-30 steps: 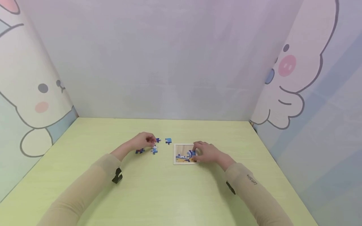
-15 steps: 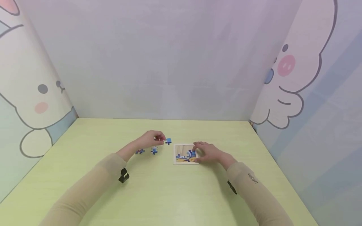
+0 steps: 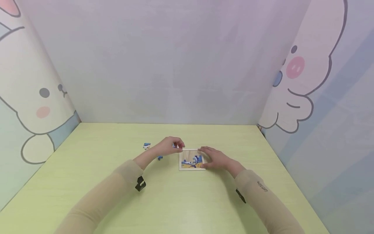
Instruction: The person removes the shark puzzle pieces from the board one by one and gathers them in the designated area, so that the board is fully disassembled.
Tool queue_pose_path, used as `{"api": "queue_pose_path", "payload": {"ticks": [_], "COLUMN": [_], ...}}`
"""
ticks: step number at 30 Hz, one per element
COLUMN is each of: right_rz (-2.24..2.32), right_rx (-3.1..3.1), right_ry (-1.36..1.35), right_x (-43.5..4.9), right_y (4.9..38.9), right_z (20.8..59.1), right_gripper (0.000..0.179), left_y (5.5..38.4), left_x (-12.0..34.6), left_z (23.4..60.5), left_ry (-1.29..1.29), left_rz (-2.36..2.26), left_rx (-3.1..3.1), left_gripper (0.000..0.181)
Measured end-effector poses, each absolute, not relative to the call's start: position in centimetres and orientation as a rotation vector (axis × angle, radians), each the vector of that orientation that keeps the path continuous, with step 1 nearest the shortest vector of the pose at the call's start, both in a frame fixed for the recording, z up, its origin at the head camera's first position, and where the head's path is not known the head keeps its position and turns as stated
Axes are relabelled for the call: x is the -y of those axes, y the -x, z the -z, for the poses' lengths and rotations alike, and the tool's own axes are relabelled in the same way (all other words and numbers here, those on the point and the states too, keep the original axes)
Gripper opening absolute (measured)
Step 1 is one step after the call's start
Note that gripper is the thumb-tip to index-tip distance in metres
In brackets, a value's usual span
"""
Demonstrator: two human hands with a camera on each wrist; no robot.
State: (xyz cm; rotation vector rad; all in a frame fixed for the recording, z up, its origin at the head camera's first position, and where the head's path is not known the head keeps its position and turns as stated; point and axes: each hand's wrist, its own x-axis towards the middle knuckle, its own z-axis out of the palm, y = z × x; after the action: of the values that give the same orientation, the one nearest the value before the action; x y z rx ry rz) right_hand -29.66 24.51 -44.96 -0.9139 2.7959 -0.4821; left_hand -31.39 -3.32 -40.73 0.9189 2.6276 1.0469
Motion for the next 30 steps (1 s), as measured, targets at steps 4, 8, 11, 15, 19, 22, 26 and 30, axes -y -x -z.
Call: {"api": "queue_pose_path", "payload": {"ticks": [4, 8, 11, 15, 19, 22, 26, 30], "right_rz": [0.468, 0.464, 0.463, 0.458, 0.469, 0.475, 0.461, 0.462], "right_rx": [-2.812, -2.82, -2.814, -2.804, -2.796, -2.8, -2.805, -2.806], "right_ry": [0.879, 0.854, 0.848, 0.86, 0.865, 0.87, 0.869, 0.866], "right_x": [-24.7, -24.7, -24.7, -24.6, -24.5, -24.6, -24.8, -24.9], "right_y": [29.5, 29.5, 29.6, 29.7, 29.8, 29.7, 29.6, 29.5], "right_z": [45.1, 45.1, 45.2, 45.4, 45.4, 45.3, 45.3, 45.3], "right_gripper": [0.076, 0.077, 0.077, 0.078, 0.077, 0.076, 0.076, 0.075], "left_y": [31.1, 31.3, 31.6, 31.9, 32.2, 32.5, 32.6, 32.7], "left_x": [2.0, 1.0, 0.3, -0.2, -0.6, -1.0, -1.4, -1.7], "left_z": [40.9, 41.6, 42.4, 43.2, 43.7, 44.0, 44.2, 44.4], "left_ry": [-0.95, -0.976, -0.985, -0.959, -0.919, -0.945, -1.0, -1.019], "left_rz": [-1.051, -1.044, -1.003, -0.953, -0.868, -0.775, -0.664, -0.592], "left_rx": [-2.611, -2.58, -2.568, -2.562, -2.586, -2.6, -2.612, -2.636], "left_gripper": [0.024, 0.029, 0.033, 0.035, 0.037, 0.04, 0.047, 0.049]}}
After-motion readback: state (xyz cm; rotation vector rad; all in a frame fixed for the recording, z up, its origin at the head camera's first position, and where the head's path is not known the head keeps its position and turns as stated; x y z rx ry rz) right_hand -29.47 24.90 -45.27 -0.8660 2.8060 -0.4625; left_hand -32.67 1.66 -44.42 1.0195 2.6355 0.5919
